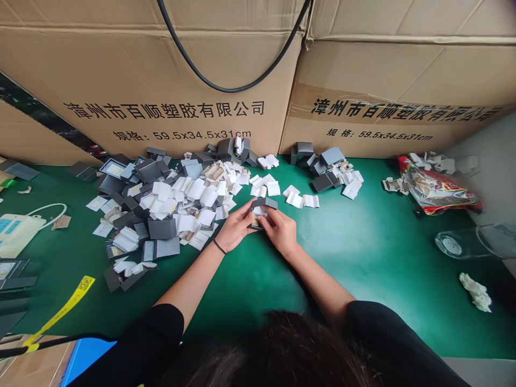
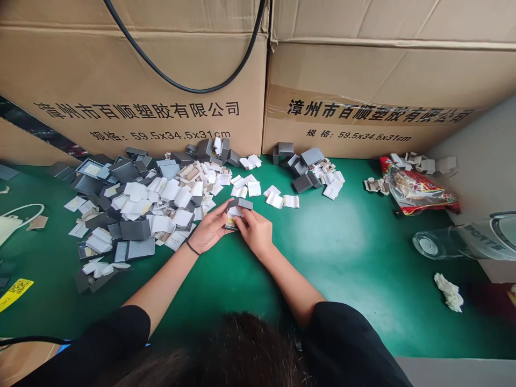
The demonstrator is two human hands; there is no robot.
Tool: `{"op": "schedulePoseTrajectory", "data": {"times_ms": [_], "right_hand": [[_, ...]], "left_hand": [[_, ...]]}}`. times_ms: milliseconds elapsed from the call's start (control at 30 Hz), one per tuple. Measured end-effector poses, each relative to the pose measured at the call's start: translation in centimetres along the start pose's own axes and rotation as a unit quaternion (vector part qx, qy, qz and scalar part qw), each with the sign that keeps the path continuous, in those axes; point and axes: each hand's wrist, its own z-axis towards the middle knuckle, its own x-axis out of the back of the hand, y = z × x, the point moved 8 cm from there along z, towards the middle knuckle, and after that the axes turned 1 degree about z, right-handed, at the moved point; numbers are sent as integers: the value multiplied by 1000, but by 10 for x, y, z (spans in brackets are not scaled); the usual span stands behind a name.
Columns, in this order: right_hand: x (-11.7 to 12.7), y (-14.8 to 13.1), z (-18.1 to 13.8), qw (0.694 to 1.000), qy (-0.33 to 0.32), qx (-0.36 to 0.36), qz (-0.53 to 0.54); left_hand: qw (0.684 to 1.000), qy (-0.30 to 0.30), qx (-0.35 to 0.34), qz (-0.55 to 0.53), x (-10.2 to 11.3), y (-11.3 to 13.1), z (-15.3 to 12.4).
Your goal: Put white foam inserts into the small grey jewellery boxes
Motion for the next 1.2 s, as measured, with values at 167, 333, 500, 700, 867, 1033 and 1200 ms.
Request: {"op": "schedulePoseTrajectory", "data": {"times_ms": [167,333,500,700,867,1033,1200], "right_hand": [[4,2,-1,997,38,8,-64],[5,0,1,996,51,23,-65],[2,4,0,998,53,9,-39],[-1,6,1,999,21,-3,-39],[-3,8,3,998,-8,-16,-62],[-7,9,4,996,-17,-15,-89],[-8,7,5,995,-4,-5,-96]], "left_hand": [[999,9,2,51,0,-3,-2],[999,8,11,47,-1,-4,-2],[999,22,15,46,1,-3,-1],[998,24,15,63,0,-1,-2],[997,23,15,71,-1,0,-2],[995,20,15,101,-3,3,-3],[991,35,7,126,-2,5,-3]]}}
